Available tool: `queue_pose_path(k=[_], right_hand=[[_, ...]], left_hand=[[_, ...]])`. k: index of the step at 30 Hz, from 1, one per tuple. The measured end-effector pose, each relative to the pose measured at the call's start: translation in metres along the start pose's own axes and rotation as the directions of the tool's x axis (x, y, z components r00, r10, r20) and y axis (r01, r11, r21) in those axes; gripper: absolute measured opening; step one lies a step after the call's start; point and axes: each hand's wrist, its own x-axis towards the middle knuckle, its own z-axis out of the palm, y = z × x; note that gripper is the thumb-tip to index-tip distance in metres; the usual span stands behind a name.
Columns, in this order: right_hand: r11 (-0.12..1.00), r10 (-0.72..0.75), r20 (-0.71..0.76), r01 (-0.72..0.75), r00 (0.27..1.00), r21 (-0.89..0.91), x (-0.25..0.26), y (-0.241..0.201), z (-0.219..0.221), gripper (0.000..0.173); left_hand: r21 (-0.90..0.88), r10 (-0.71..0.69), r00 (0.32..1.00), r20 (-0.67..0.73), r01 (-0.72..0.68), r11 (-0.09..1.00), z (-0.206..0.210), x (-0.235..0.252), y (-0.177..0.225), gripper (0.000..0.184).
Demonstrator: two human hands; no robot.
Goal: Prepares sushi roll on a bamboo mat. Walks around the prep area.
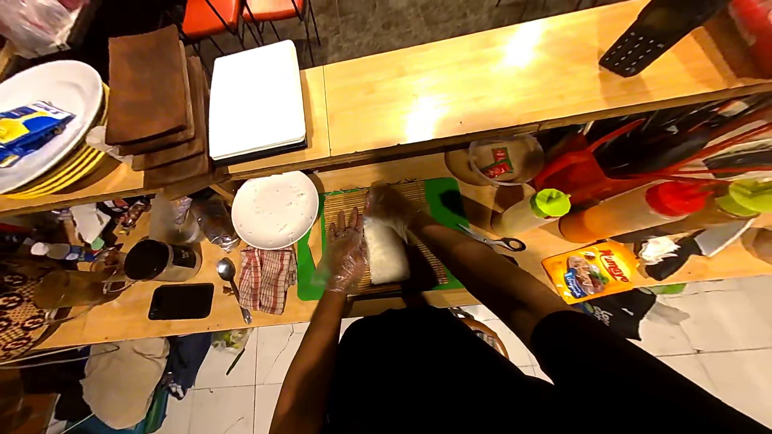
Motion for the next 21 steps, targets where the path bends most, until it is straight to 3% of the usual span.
queue_pose_path(k=[5,9,11,14,17,21], right_hand=[[0.999,0.045,0.046,-0.045,0.998,-0.007,0.004,-0.004,-0.008,0.036],[0.951,0.047,-0.017,-0.039,0.999,0.306,-0.016,0.019,-0.034,0.032],[0.968,0.061,-0.082,-0.039,0.995,0.248,-0.035,0.027,-0.043,0.027],[1.0,-0.021,-0.211,0.021,0.977,0.0,-0.068,0.043,-0.04,0.021],[0.974,0.169,-0.221,-0.128,0.961,0.188,-0.103,0.048,-0.029,0.023],[0.973,0.173,-0.349,-0.106,0.921,0.204,-0.128,0.05,-0.003,0.02]], left_hand=[[-0.007,0.015,1.0,-0.015,-0.015,1.0,0.001,-0.002,-0.001,0.056],[-0.044,0.016,0.998,-0.058,-0.019,0.999,0.003,-0.002,-0.002,0.054],[-0.063,0.022,0.996,-0.082,-0.027,0.998,0.002,-0.003,-0.002,0.053],[-0.074,0.032,0.994,-0.104,-0.04,0.996,0.002,-0.002,-0.003,0.052],[-0.066,0.027,0.996,-0.089,-0.033,0.997,0.0,-0.005,-0.004,0.054],[-0.055,0.021,0.998,-0.056,-0.024,0.998,-0.003,-0.009,0.001,0.055]])
